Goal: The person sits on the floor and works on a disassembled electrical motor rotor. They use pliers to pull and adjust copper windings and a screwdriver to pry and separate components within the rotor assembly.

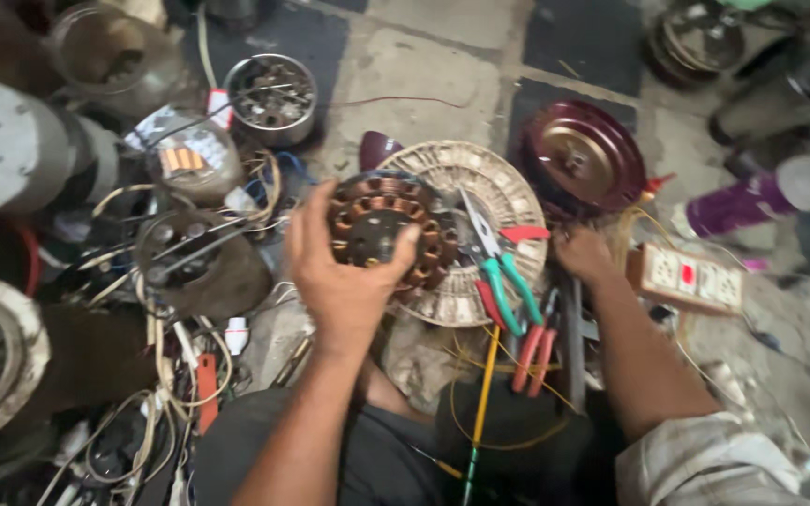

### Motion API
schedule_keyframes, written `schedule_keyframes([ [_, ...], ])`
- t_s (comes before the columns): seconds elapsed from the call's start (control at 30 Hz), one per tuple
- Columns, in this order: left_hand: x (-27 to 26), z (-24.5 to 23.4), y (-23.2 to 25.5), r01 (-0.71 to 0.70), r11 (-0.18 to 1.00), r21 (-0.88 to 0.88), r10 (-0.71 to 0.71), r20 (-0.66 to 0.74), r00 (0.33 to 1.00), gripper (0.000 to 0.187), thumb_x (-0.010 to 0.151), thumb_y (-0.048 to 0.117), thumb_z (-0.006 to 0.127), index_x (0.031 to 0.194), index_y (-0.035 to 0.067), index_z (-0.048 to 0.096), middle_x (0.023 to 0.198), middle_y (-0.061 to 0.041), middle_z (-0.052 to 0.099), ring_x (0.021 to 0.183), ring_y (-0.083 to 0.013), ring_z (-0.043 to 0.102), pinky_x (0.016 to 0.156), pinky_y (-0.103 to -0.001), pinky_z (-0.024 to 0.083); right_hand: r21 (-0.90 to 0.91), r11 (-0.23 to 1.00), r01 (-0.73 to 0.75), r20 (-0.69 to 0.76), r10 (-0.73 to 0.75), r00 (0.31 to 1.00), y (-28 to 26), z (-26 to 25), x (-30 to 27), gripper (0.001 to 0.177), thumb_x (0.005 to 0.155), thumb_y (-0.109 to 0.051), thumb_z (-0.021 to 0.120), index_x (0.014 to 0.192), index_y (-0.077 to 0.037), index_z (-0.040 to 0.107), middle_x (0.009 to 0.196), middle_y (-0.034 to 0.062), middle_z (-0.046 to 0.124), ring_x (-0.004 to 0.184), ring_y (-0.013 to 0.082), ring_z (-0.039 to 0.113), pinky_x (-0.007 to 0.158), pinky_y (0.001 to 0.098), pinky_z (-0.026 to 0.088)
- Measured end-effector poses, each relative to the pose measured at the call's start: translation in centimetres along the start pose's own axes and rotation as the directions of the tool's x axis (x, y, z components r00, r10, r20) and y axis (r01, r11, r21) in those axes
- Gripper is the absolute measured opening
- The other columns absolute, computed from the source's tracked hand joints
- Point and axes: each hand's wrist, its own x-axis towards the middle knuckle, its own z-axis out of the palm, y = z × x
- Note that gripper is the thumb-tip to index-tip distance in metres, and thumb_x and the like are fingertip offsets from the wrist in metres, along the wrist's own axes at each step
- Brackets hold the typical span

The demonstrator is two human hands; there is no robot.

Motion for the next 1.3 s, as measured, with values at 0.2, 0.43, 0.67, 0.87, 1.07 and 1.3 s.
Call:
schedule_keyframes([
  [0.2,0.6,1.2,-0.4,0.007,0.999,0.036,-0.008,0.004,1.0,0.078,0.07,0.028,0.097,0.134,0.004,0.058,0.11,-0.013,0.061,0.104,-0.0331,0.061,0.093,-0.045,0.052,-0.149,0.989,-0.007,0.185,0.035,0.982,-2.8,-0.3,1.0,0.075,0.092,-0.07,0.059,0.129,-0.005,0.069,0.137,0.0275,0.061,0.128,0.0452,0.058,0.107,0.053,0.047],
  [0.43,0.5,1.1,-0.1,-0.081,0.995,0.052,0.08,0.004,0.997,0.08,0.07,0.028,0.096,0.134,0.004,0.056,0.116,-0.014,0.06,0.11,-0.0348,0.06,0.097,-0.047,0.05,-0.358,0.916,0.181,-0.035,-0.207,0.978,-2.2,3.8,3.5,0.061,0.086,-0.056,0.059,0.131,-0.017,0.07,0.136,0.0189,0.063,0.125,0.0421,0.059,0.099,0.0597,0.046],
  [0.67,-0.6,1.7,-0.5,0.049,0.997,-0.064,-0.047,0.031,0.998,0.076,0.077,0.025,0.094,0.139,0.003,0.055,0.119,-0.015,0.06,0.111,-0.0314,0.064,0.098,-0.043,0.054,-0.165,0.979,0.117,0.066,-0.107,0.992,-4.5,-1.1,-2.3,0.046,0.096,-0.047,0.059,0.128,-0.017,0.071,0.125,0.0208,0.071,0.118,0.0375,0.067,0.1,0.0484,0.054],
  [0.87,-1.1,1.3,-0.7,0.175,0.916,-0.362,-0.176,0.03,0.984,0.071,0.083,0.021,0.091,0.141,0.001,0.054,0.126,-0.012,0.065,0.115,-0.0234,0.067,0.104,-0.037,0.055,-0.278,0.721,0.635,-0.069,-0.674,0.735,-4.4,-7.8,-8.5,0.047,0.089,-0.033,0.063,0.128,-0.006,0.06,0.119,0.0215,0.067,0.104,0.04,0.067,0.087,0.0489,0.056],
  [1.07,-1.1,0.0,-0.7,0.168,0.9,-0.403,-0.187,-0.008,0.982,0.071,0.082,0.02,0.091,0.139,0.0,0.055,0.126,-0.012,0.065,0.115,-0.0224,0.066,0.103,-0.036,0.054,0.029,0.826,0.562,-0.28,-0.533,0.798,-8.5,-16.8,-15.8,0.028,0.095,-0.022,0.066,0.116,-0.005,0.062,0.113,0.0159,0.069,0.097,0.0278,0.073,0.082,0.0405,0.063],
  [1.3,-1.2,-1.0,0.2,0.086,0.948,-0.306,-0.1,-0.03,0.995,0.075,0.076,0.02,0.093,0.139,0.004,0.056,0.121,-0.013,0.062,0.112,-0.0266,0.065,0.099,-0.038,0.054,0.936,-0.054,0.348,-0.352,-0.143,0.925,-18.4,-18.4,-25.3,0.023,0.107,-0.018,0.061,0.12,0.0,0.055,0.11,0.0164,0.069,0.095,0.0271,0.073,0.083,0.0392,0.063],
])
